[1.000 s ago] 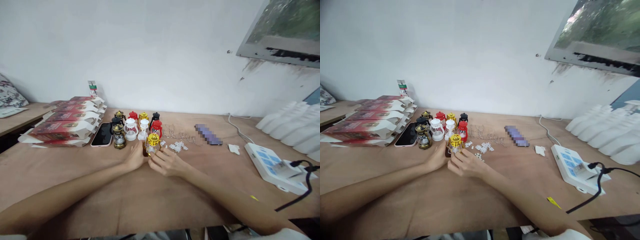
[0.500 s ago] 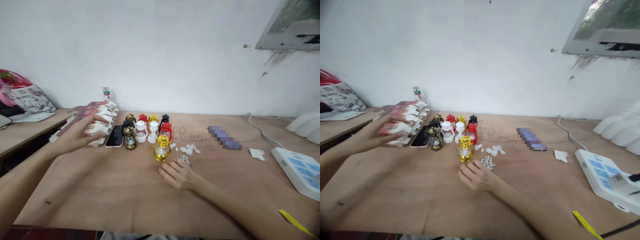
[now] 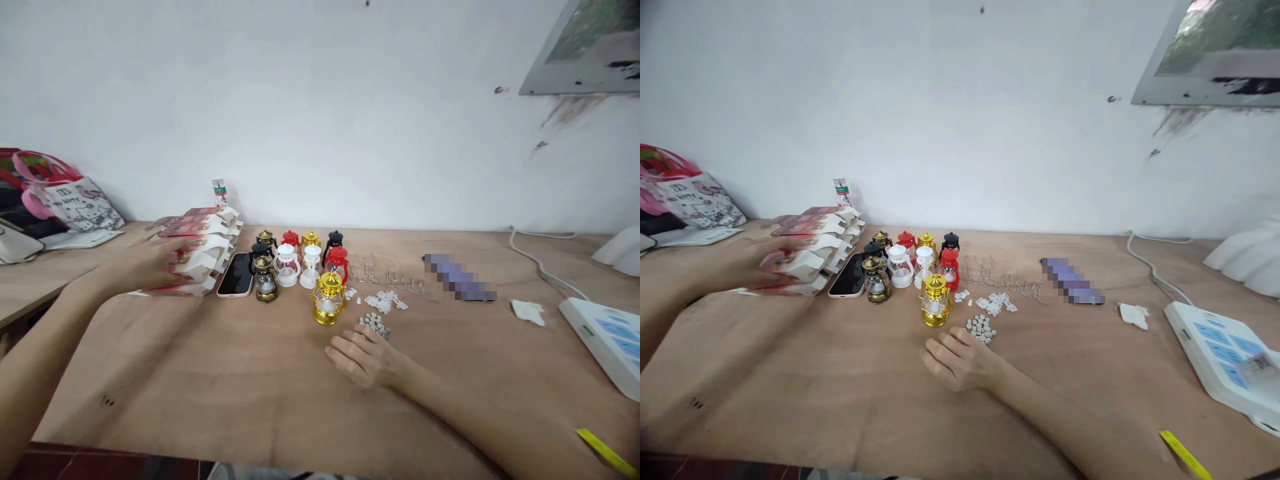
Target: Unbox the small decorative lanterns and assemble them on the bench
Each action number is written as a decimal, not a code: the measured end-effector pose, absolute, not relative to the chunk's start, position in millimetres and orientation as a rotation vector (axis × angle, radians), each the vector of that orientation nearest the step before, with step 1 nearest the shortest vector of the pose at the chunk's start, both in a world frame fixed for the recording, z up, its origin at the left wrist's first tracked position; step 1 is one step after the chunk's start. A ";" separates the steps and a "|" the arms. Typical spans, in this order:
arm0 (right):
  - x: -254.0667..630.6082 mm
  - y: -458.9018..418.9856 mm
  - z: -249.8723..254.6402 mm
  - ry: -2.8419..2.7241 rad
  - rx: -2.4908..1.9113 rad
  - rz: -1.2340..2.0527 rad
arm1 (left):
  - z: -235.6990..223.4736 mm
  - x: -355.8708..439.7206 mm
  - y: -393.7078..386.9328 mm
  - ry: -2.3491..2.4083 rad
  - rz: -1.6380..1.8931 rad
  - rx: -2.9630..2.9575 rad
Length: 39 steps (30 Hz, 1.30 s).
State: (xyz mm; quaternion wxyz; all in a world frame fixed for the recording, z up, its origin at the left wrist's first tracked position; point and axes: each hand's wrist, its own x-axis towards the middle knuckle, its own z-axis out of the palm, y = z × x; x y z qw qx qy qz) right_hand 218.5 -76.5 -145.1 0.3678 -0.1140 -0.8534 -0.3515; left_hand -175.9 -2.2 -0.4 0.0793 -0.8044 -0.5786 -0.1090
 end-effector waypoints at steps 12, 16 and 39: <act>173.9 -62.0 -30.8 -1.715 -0.655 0.002 | 87.0 -77.7 -62.6 -1.163 -1.013 -2.564; 185.7 -49.7 9.1 -1.614 -0.670 0.374 | 81.5 -11.3 -42.9 -0.896 -1.342 -2.865; 218.1 -37.9 13.7 -1.622 -1.120 0.108 | 27.6 30.7 2.3 -0.538 -0.956 -2.609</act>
